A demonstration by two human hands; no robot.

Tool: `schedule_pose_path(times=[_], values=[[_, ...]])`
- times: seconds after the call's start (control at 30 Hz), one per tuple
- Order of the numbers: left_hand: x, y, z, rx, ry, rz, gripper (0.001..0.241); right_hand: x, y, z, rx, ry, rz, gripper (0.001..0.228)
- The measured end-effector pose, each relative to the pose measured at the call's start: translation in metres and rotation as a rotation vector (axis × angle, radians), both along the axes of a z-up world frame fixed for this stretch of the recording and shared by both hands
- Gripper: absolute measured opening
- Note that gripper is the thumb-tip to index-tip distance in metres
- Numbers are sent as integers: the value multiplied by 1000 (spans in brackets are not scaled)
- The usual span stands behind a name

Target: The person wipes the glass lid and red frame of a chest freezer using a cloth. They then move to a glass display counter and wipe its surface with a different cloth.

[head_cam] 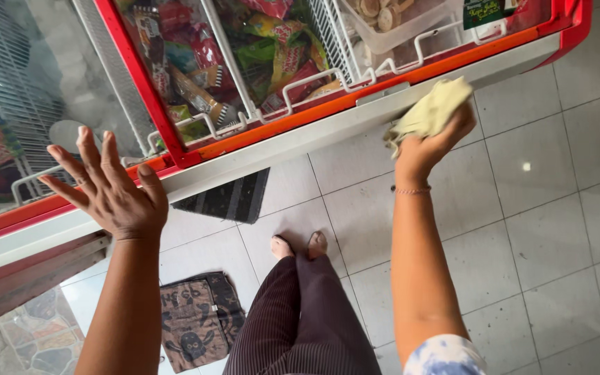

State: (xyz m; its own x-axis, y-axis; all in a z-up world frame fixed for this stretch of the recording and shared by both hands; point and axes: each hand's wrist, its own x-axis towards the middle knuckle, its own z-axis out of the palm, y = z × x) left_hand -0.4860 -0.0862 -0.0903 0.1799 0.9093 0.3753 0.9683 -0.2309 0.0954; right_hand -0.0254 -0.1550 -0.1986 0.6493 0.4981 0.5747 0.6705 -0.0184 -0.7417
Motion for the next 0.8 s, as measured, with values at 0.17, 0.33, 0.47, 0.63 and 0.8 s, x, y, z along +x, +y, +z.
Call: schedule_pose_path(times=[0.17, 0.33, 0.47, 0.63, 0.8], values=[[4, 5, -1, -35, -6, 40, 57, -65, 5, 3, 47, 173, -122, 66], [3, 2, 2, -58, -12, 27, 57, -91, -12, -4, 19, 210, 21, 52], [-1, 3, -6, -28, 13, 17, 59, 8, 20, 25, 138, 458, -204, 56], [-8, 2, -15, 18, 38, 16, 59, 53, 37, 34, 405, 754, -191, 59], [1, 3, -6, -5, 16, 43, 56, -24, 7, -5, 99, 628, -150, 57]])
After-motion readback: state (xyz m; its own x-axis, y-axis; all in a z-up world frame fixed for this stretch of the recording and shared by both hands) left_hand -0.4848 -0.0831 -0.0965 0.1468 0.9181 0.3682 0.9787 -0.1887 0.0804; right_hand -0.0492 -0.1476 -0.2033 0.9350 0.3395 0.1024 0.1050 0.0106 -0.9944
